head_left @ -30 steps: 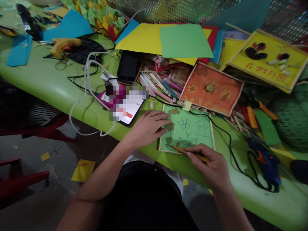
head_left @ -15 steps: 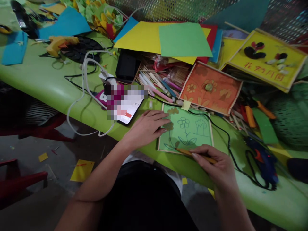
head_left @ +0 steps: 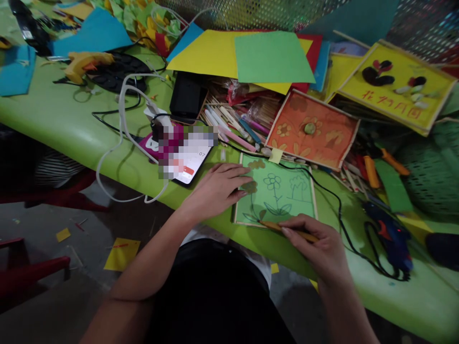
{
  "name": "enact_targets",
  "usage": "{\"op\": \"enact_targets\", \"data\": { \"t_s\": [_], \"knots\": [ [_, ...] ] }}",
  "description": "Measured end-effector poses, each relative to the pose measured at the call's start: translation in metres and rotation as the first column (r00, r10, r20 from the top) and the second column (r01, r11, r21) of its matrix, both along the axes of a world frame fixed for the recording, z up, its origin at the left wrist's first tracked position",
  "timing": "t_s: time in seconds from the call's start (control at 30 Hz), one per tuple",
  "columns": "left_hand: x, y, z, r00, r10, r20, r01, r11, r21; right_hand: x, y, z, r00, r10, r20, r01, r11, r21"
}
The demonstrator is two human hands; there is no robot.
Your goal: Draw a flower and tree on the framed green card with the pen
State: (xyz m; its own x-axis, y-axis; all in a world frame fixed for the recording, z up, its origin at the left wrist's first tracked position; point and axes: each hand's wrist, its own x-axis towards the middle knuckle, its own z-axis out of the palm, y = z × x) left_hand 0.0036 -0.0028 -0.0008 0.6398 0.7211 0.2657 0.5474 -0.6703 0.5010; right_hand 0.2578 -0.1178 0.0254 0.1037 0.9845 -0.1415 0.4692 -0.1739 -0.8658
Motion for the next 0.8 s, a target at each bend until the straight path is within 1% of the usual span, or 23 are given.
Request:
{"op": "enact_targets", "data": {
  "t_s": [0.07,0.17,0.27,0.33,0.47,0.53,0.73,0.8],
  "knots": [
    [-0.0001,-0.0002,0.0002,1.0,0.002,0.005,-0.002,1.0,-0.003,-0.0003,-0.0001,-0.0001,1.0,0.007,0.005,-0.007,1.0,0.002],
    [0.0,-0.0002,0.0003,1.0,-0.006,0.008,0.006,1.0,-0.001,-0.0021,-0.002,0.0009,0.999,-0.047,-0.01,0.047,0.999,-0.007],
    [0.0005,0.0001,0.0001,1.0,-0.008,0.005,0.008,1.0,0.002,-0.0028,-0.0033,0.0014,0.998,-0.057,-0.014,0.057,0.998,-0.018],
    [0.0009,0.0,0.0,1.0,-0.003,0.005,0.003,1.0,0.0,-0.0019,-0.0025,0.0005,0.999,-0.037,-0.003,0.037,0.999,-0.009],
    [0.0008,-0.0004,0.0005,1.0,0.001,0.015,-0.001,1.0,-0.013,0.0016,0.0013,-0.0031,0.995,0.088,0.039,-0.088,0.996,0.015],
    [0.0003,-0.0007,0.0009,1.0,0.002,0.014,-0.002,1.0,-0.014,0.0032,0.0019,-0.0044,0.992,0.116,0.054,-0.118,0.993,0.026],
    [-0.0003,-0.0014,0.0,1.0,0.0,-0.003,0.0,1.0,-0.008,0.0051,-0.0012,-0.0065,0.997,0.045,0.06,-0.049,0.997,0.054],
    [-0.0002,-0.0016,-0.0006,1.0,0.002,-0.003,-0.002,1.0,-0.007,0.0046,-0.0011,-0.0073,0.996,0.063,0.068,-0.066,0.997,0.045]
  ]
}}
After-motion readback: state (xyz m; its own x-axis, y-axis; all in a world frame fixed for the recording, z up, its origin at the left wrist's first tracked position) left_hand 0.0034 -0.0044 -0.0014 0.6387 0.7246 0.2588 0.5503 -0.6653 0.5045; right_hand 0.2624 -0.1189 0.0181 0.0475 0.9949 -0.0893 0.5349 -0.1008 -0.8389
